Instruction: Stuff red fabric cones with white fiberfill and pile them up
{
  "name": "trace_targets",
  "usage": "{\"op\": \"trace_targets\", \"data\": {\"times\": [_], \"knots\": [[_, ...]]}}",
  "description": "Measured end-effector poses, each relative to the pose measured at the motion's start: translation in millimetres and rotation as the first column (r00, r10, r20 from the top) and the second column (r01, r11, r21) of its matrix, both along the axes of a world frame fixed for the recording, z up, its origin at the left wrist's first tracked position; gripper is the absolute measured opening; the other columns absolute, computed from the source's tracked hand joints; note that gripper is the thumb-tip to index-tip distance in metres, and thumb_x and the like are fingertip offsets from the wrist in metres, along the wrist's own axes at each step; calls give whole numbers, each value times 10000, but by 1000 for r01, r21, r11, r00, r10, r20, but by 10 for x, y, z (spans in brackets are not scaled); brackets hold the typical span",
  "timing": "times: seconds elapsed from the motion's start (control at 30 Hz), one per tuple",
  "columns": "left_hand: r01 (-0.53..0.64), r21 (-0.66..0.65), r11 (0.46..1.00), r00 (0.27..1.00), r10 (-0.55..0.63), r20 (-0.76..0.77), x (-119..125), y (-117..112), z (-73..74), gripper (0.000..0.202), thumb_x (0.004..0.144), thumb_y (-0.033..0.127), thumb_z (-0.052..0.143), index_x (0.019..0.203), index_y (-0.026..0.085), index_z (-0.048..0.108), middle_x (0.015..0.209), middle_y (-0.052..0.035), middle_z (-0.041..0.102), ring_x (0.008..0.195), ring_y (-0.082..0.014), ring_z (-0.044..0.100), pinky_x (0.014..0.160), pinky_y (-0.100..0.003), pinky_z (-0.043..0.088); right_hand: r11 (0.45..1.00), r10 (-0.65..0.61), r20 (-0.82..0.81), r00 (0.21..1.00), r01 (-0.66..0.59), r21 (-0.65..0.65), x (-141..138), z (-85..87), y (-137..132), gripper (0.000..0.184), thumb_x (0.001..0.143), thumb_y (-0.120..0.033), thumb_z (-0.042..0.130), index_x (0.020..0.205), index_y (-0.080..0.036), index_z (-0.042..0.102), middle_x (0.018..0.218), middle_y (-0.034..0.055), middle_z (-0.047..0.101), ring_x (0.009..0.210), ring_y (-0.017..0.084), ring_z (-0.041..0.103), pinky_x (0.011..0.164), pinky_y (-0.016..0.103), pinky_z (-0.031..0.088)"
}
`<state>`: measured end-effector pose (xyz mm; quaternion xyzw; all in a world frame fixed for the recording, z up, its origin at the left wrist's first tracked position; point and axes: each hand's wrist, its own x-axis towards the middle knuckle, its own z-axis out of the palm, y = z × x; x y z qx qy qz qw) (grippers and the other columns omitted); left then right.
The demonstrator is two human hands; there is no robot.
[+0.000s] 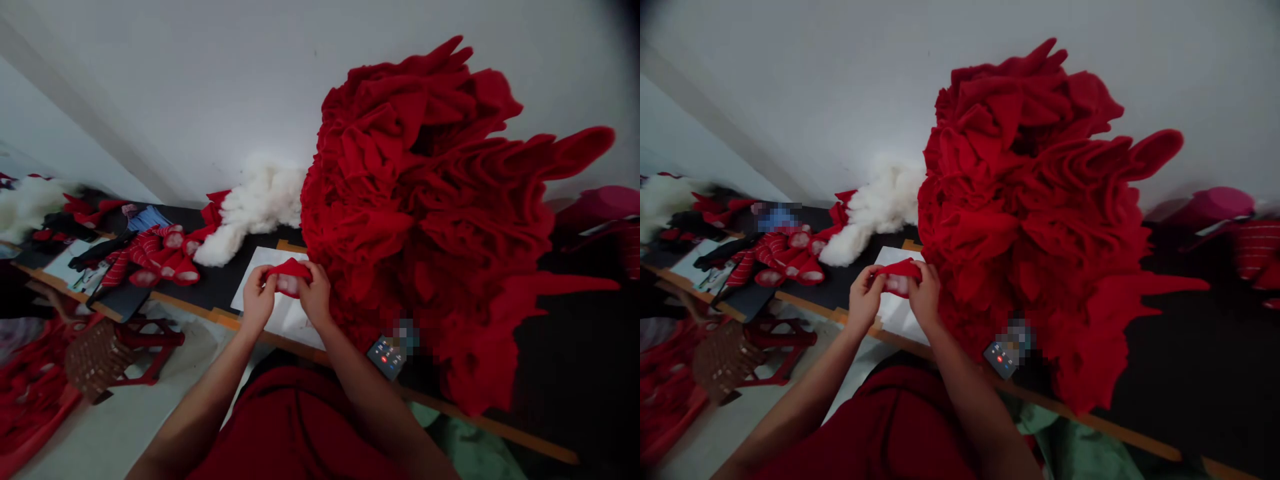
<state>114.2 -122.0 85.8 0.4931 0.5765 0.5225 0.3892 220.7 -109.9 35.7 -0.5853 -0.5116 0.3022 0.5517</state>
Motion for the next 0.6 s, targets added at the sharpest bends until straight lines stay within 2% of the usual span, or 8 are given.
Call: {"op": "trace_targets", "data": {"times": [0.07, 0.13, 0.27, 0.37, 0.47, 0.53, 0.6], "knots": [[27, -20, 999, 999, -26, 18, 8, -4, -2, 158, 659, 210, 620, 814, 190, 602, 783, -8, 553, 722, -138, 476, 646, -216, 380, 1000, -9, 1, 1000, 9, -1, -19, 27, -13, 272, 719, -155, 459, 955, -194, 587, 933, 58, 584, 909, 198, 542, 840, 322, 427], [20, -5, 1000, 999, -20, -37, 10, -6, 0, 207, 628, 199, 649, 830, 193, 604, 793, -2, 555, 736, -137, 471, 685, -220, 378, 1000, 3, 3, 1000, -3, 21, -27, 64, -36, 256, 740, -183, 464, 966, -182, 584, 941, 67, 582, 920, 198, 539, 856, 325, 423], [26, 8, 1000, 990, -25, -139, -9, -10, -1, 232, 647, 208, 629, 877, 203, 594, 827, -9, 564, 773, -149, 483, 735, -237, 374, 987, 149, 17, 989, -150, 52, -8, 118, -107, 354, 745, -230, 502, 1091, -166, 533, 1002, 90, 562, 951, 198, 532, 861, 318, 431], [97, -4, 995, 985, -96, -141, -18, -24, -26, 314, 619, 199, 643, 930, 204, 598, 868, -26, 576, 787, -165, 489, 722, -246, 372, 985, 169, 35, 985, -169, 26, -4, 110, -147, 391, 712, -172, 499, 1102, -180, 525, 1025, 88, 560, 955, 198, 533, 852, 320, 437], [98, 17, 995, 973, -92, -212, -44, -13, -71, 211, 600, 157, 630, 806, 198, 623, 764, -20, 561, 732, -165, 470, 698, -249, 350, 991, 132, 35, 991, -133, 4, -12, 56, -150, 315, 694, -137, 466, 984, -187, 576, 929, 66, 591, 889, 197, 551, 823, 331, 446], [71, 42, 997, 954, -55, -295, -84, 16, -98, 127, 580, 121, 614, 684, 195, 610, 686, -11, 523, 687, -160, 446, 681, -250, 335, 995, 101, 4, 995, -100, -12, -4, 6, -133, 284, 672, -123, 453, 911, -195, 589, 880, 50, 601, 855, 193, 558, 811, 331, 449], [30, 54, 998, 942, -10, -335, -130, 49, -105, 128, 556, 92, 602, 634, 192, 593, 659, -4, 504, 667, -155, 432, 661, -248, 327, 997, 67, -42, 997, -68, -22, 17, -42, -109, 281, 650, -110, 445, 877, -199, 586, 881, 42, 608, 868, 190, 560, 832, 331, 441]]}}
